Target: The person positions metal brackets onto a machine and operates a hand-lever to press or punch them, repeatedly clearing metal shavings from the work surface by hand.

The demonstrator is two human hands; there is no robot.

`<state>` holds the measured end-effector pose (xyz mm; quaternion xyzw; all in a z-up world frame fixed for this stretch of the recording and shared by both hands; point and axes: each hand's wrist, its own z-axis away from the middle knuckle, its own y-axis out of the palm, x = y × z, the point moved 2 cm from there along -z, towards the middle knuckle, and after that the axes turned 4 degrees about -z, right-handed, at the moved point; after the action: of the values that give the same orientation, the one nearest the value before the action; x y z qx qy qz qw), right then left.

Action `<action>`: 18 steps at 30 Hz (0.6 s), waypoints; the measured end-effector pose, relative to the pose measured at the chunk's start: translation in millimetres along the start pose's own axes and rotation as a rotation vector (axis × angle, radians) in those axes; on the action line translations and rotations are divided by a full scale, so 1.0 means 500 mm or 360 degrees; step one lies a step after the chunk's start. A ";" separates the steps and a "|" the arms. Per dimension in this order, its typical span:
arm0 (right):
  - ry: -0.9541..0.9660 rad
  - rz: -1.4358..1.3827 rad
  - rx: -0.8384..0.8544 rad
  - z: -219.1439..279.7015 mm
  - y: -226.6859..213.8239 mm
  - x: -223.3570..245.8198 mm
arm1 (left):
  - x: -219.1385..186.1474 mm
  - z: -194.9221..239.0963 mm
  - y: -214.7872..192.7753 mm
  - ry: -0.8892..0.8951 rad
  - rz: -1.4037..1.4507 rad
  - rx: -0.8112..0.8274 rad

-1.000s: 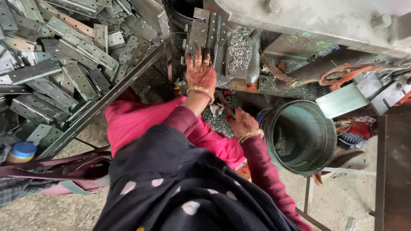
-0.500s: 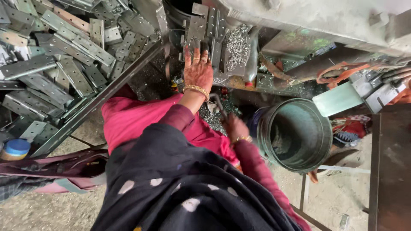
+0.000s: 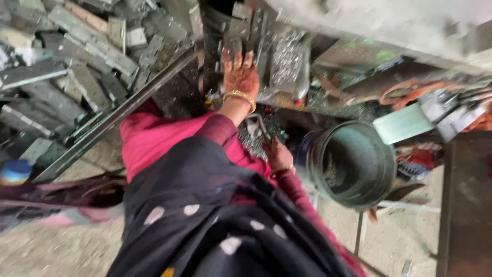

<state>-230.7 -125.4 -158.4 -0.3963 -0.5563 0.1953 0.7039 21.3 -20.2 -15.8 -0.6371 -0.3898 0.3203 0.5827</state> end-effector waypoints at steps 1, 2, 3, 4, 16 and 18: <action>-0.0019 0.0006 0.0024 0.026 0.015 -0.013 | -0.017 0.021 0.008 0.0034 0.0003 -0.0030; -0.0038 0.0012 0.0048 0.049 0.028 -0.020 | -0.030 0.043 0.013 0.0075 0.0025 0.0015; -0.0148 -0.0004 0.0040 -0.005 0.031 -0.008 | -0.010 0.011 -0.010 0.0070 -0.0001 -0.0012; -0.0119 -0.0083 0.0074 -0.053 0.011 -0.005 | 0.012 -0.021 -0.037 0.0064 -0.0027 -0.0038; 0.0040 0.0018 0.0297 -0.012 -0.028 -0.047 | 0.010 -0.036 -0.042 -0.0046 -0.0183 -0.0008; -0.0043 0.0070 0.0235 -0.019 -0.001 -0.055 | 0.002 -0.022 -0.033 0.0043 -0.0173 0.0325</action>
<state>-230.5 -148.5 -176.1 -0.3527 -0.5409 0.2567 0.7191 29.3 -24.3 1.7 -0.5567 -0.3812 0.3178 0.6662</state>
